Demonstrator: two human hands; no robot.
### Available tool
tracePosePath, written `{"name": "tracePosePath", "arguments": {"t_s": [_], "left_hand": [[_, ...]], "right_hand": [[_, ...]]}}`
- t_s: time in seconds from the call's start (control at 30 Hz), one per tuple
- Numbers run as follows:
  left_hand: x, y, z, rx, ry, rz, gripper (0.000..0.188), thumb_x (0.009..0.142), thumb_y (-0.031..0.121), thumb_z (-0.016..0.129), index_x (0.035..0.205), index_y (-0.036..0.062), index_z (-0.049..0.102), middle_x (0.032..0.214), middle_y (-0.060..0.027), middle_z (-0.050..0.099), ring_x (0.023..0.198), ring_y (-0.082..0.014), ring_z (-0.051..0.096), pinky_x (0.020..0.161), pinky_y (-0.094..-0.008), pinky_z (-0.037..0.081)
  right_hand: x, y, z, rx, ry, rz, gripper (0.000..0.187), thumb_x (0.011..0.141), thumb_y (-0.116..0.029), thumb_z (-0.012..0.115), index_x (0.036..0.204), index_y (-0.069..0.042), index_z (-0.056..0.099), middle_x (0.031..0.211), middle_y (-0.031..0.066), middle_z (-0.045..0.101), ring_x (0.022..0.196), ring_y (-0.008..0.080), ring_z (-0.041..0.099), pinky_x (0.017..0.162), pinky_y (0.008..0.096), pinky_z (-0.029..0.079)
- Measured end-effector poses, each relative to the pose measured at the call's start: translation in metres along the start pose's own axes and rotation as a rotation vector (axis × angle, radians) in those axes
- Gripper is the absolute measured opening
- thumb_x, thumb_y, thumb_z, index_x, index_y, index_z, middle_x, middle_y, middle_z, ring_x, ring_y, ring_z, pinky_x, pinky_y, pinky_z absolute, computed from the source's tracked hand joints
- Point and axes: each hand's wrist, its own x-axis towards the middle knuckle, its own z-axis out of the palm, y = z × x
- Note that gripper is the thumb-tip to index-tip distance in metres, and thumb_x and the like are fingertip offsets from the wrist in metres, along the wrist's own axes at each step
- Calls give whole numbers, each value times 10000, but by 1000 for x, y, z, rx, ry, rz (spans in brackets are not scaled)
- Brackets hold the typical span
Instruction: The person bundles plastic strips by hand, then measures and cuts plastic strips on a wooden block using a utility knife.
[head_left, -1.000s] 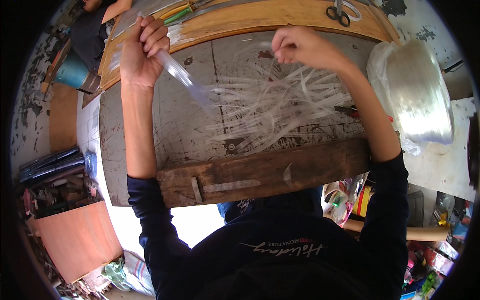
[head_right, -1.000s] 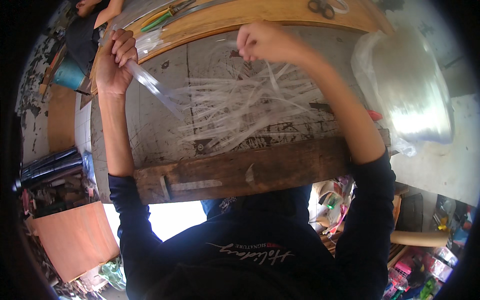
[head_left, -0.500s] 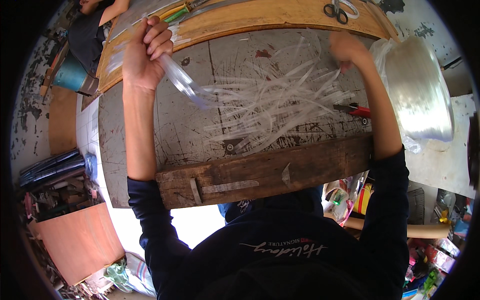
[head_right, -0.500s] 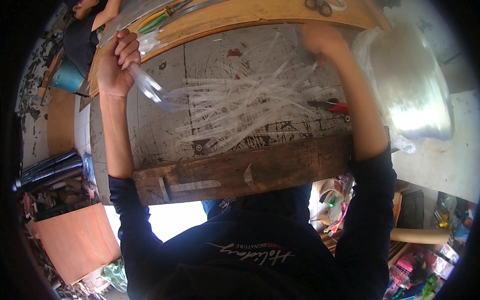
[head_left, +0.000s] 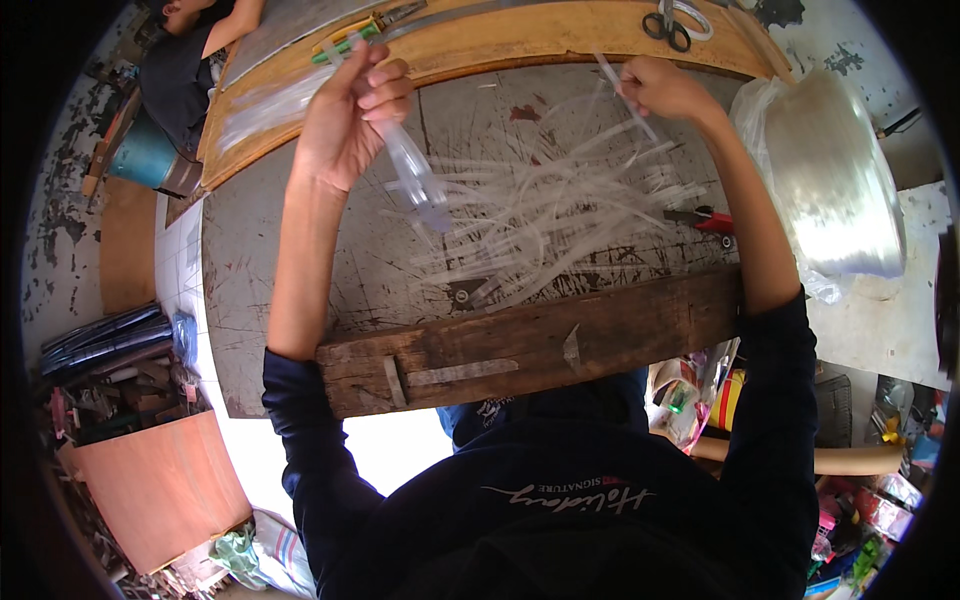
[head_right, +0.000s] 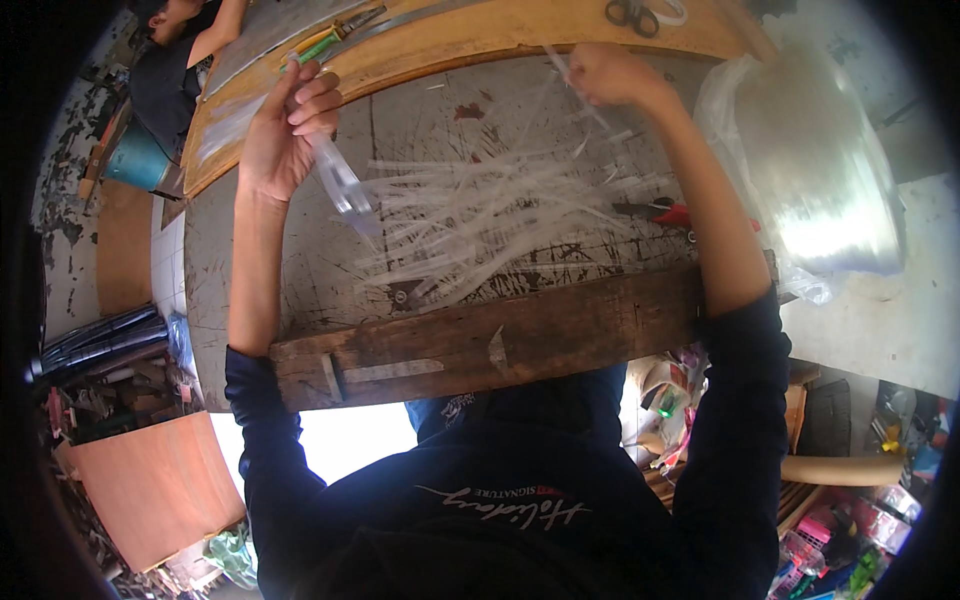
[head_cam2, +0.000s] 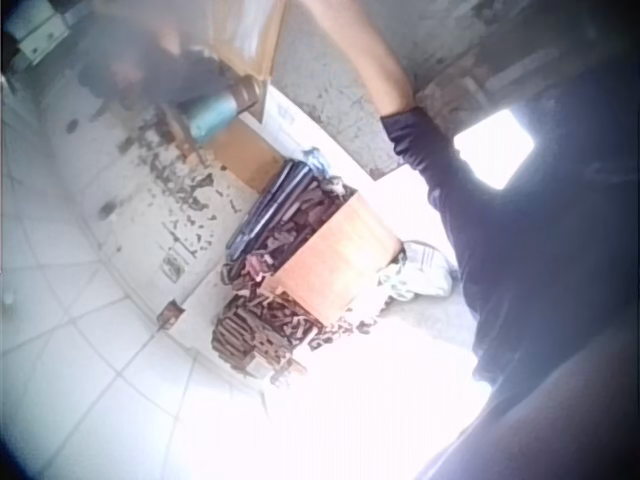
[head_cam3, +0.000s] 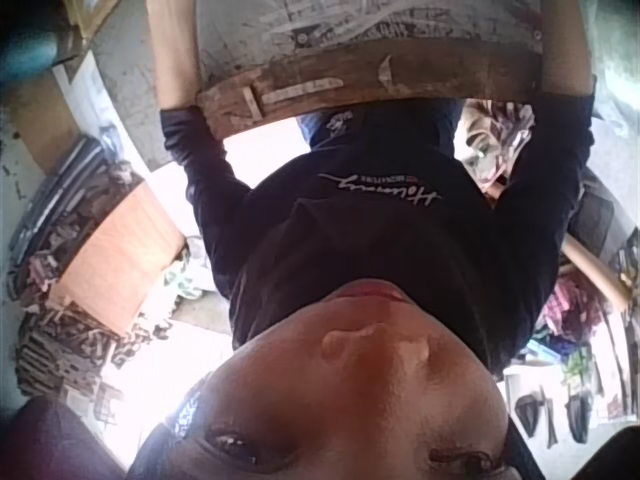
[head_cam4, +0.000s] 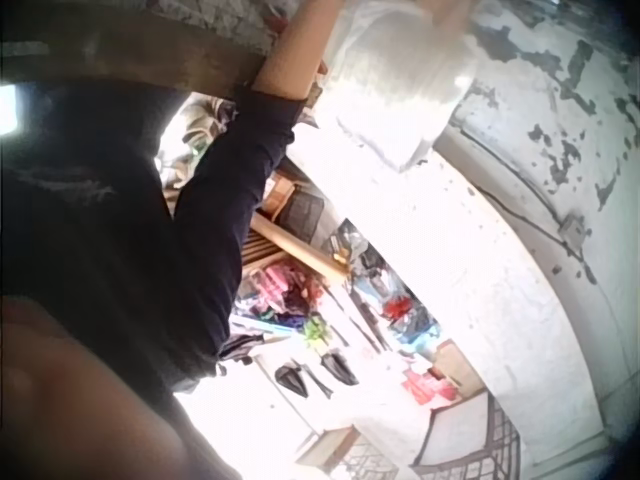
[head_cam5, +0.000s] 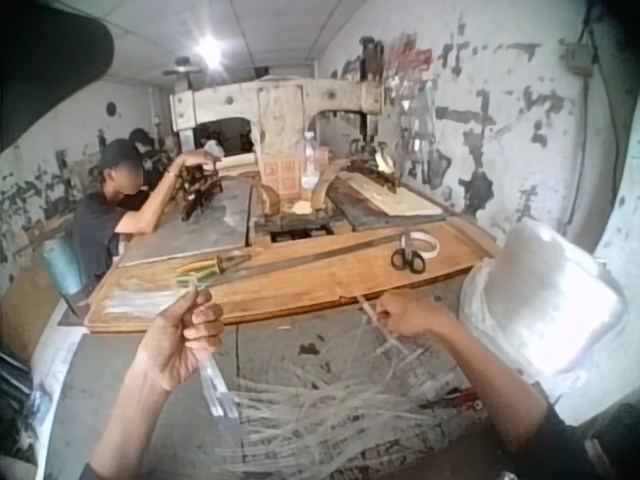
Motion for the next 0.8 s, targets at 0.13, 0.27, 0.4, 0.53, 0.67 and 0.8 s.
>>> {"name": "tracePosePath", "arguments": {"t_s": [0.13, 0.27, 0.4, 0.53, 0.67, 0.8], "left_hand": [[-1, -8, 1, 137, -58, -21, 232, 925, 232, 392, 926, 10, 463, 740, -22, 417, 587, -56, 333, 491, -172, 330], [-2, -19, 15, 428, 35, 108, 359, 915, 257, 416, 1110, -42, 448, 884, -49, 471, 674, -60, 375, 538, -163, 362], [-4, -20, 17, 499, -90, 109, 334, 915, 249, 417, 1073, -39, 475, 880, -55, 484, 666, -51, 368, 519, -159, 351], [-4, -23, 16, 516, -47, 106, 324, 921, 251, 400, 1062, -29, 483, 852, -50, 490, 653, -46, 358, 496, -159, 336], [-3, -28, 19, 423, -56, 125, 321, 923, 254, 391, 1051, -26, 485, 850, -44, 491, 646, -48, 356, 485, -160, 327], [-7, -33, 26, 522, 12, 126, 276, 902, 213, 450, 1023, -29, 502, 790, -27, 497, 588, -48, 333, 480, -152, 301]], "right_hand": [[-10, -49, -1, 291, 61, -566, 224, 902, -199, 428, 762, -36, 488, 620, -2, 456, 580, 75, 447, 552, 230, 366], [-24, -104, 16, 626, 106, -682, 252, 920, -208, 397, 764, -27, 478, 623, -8, 445, 571, 75, 430, 565, 222, 373], [-29, -126, 28, 750, 173, -707, 263, 895, -219, 423, 719, -33, 487, 577, 20, 491, 518, 101, 486, 512, 259, 396], [-41, -144, 34, 746, 218, -617, 241, 917, -196, 408, 781, -9, 474, 575, 12, 427, 541, 80, 435, 533, 231, 389], [-45, -152, 43, 777, 378, -505, 253, 905, -218, 415, 800, -1, 490, 553, 37, 467, 472, 106, 478, 443, 246, 403], [-43, -150, 46, 1009, 317, -475, 270, 901, -221, 412, 783, 7, 496, 540, 44, 506, 438, 114, 520, 389, 231, 402]]}}
